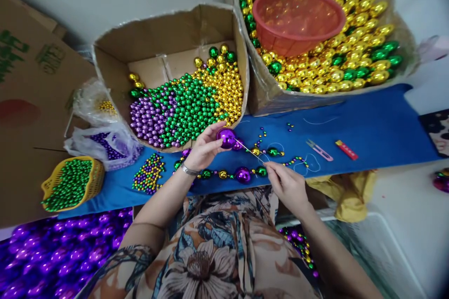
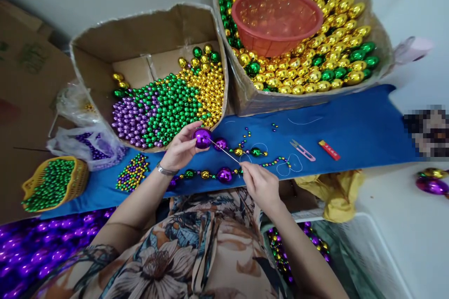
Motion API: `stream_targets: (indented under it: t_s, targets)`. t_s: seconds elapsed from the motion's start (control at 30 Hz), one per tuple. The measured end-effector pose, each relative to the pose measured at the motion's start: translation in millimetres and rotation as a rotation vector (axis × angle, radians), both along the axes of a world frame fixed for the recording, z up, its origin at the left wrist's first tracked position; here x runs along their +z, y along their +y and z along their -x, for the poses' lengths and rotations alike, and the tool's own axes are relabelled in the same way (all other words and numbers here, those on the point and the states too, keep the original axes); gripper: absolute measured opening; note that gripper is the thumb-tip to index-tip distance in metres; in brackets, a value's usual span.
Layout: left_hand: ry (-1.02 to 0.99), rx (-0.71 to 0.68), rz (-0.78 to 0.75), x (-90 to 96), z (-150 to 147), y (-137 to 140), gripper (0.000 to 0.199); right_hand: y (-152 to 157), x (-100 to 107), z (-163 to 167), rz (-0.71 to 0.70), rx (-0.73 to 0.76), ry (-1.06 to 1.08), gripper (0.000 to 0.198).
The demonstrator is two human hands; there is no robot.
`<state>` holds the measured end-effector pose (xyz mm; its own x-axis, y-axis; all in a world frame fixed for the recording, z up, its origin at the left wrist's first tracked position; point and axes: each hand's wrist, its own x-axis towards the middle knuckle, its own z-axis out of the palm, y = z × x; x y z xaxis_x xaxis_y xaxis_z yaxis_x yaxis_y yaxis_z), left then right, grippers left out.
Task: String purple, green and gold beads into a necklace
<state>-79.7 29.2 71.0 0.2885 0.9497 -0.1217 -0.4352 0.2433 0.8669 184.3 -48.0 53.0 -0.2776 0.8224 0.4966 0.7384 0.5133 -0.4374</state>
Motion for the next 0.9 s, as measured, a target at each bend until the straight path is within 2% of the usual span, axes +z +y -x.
stream_targets:
  t_s: [0.1, 0.2, 0.33, 0.6, 0.8, 0.9]
  targets:
    - [0.129, 0.046, -0.162, 1.6, 1.6, 2.1, 0.049, 0.6, 2.2, -4.4, -0.075, -0.038, -0.165, 0.017]
    - [0.262, -0.014, -0.289, 3.9, -1.2, 2.6, 0.055, 2.0, 4.3, -4.8, -0.139, -0.069, -0.292, 0.017]
    - [0.263, -0.073, -0.352, 1.5, -14.9, -0.9, 0.061, 3.8, 1.6, 1.5, -0.081, -0.046, -0.217, 0.017]
    - [0.163, -0.071, -0.243, -11.6, -38.8, -10.6, 0.079, 4.3, -9.6, 7.3, 0.007, -0.011, -0.023, 0.015]
    - [0.16, -0.131, -0.211, -10.3, -46.3, -11.2, 0.081, 9.4, -11.6, 10.7, 0.089, 0.003, 0.057, 0.017]
    - [0.154, -0.203, -0.236, -5.6, -44.5, -9.3, 0.078, 10.5, -10.7, 10.3, 0.134, 0.013, 0.075, 0.019]
